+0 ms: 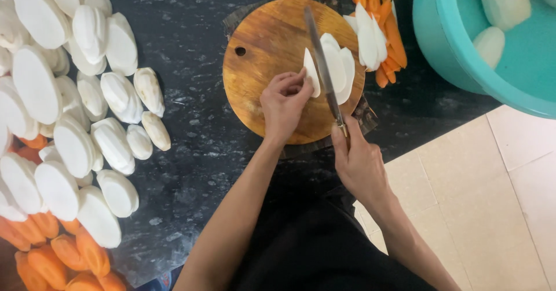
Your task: Slicing white radishes and carrots on a wooden cutting board using a cleaver
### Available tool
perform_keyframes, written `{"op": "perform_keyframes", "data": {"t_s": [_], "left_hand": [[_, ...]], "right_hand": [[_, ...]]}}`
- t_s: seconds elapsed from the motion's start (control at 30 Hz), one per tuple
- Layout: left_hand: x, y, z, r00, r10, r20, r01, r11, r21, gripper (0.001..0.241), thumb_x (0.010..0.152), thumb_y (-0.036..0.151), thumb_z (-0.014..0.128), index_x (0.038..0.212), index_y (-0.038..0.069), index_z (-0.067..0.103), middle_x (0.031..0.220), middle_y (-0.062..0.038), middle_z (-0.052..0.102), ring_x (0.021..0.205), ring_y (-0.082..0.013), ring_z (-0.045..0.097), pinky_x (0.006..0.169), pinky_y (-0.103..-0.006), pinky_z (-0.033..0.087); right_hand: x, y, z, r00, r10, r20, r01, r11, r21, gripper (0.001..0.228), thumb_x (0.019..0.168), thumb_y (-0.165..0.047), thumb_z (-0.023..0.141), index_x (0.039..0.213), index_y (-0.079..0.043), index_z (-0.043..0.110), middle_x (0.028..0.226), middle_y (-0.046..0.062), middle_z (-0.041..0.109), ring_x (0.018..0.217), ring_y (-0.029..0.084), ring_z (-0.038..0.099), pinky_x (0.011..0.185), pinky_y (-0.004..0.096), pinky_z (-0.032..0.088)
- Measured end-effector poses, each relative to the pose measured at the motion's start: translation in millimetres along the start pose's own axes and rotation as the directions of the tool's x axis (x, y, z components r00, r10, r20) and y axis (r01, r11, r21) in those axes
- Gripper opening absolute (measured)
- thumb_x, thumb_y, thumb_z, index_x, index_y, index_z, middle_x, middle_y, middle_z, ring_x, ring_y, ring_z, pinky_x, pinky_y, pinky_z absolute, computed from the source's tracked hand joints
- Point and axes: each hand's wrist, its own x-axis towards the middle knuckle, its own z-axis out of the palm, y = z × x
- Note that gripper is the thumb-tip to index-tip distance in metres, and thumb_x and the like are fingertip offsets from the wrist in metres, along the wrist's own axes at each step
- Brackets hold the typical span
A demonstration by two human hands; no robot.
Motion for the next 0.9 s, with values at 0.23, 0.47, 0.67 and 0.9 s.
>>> {"op": "perform_keyframes", "data": {"t_s": [0.23,0.47,0.67,0.9], "left_hand": [[-0.4,-2.7,0.4,0.999,0.038,-0.002,-0.038,0.999,-0.014,0.032,0.077,0.013,0.086,0.107,0.006,0.078,0.098,-0.017,0.075,0.072,-0.0168,0.075,0.06,-0.0265,0.065],[-0.9,-3.6,1.8,0.997,0.074,-0.013,-0.074,0.997,-0.013,0.03,0.077,0.012,0.086,0.105,0.006,0.079,0.095,-0.017,0.074,0.07,-0.0153,0.073,0.058,-0.0253,0.064],[-0.2,2.0,0.4,0.996,0.091,0.004,-0.091,0.996,-0.012,0.024,0.079,0.009,0.083,0.102,0.004,0.079,0.095,-0.019,0.074,0.071,-0.0197,0.074,0.058,-0.026,0.065],[-0.9,2.5,-0.2,0.996,0.086,-0.004,-0.086,0.996,-0.003,0.024,0.079,0.01,0.083,0.101,0.003,0.079,0.095,-0.019,0.074,0.072,-0.0222,0.075,0.061,-0.0265,0.065]], "right_hand": [[-0.6,3.8,5.9,1.0,-0.025,0.009,0.025,0.999,-0.037,0.047,0.104,-0.052,0.039,0.142,-0.027,0.051,0.09,0.032,0.072,0.095,0.054,0.067,0.09,0.062,0.052],[-24.6,0.0,0.9,0.996,0.044,0.076,-0.04,0.998,-0.046,0.047,0.103,-0.05,0.036,0.144,-0.029,0.047,0.09,0.033,0.072,0.098,0.055,0.066,0.092,0.063,0.051],[-12.6,12.3,7.1,0.996,0.037,0.083,-0.034,0.998,-0.046,0.049,0.102,-0.051,0.034,0.143,-0.028,0.048,0.091,0.033,0.072,0.096,0.057,0.066,0.091,0.063,0.052],[3.8,5.4,12.3,0.997,-0.018,0.08,0.023,0.997,-0.07,0.046,0.103,-0.05,0.035,0.141,-0.029,0.048,0.088,0.031,0.071,0.096,0.057,0.066,0.089,0.063,0.052]]}}
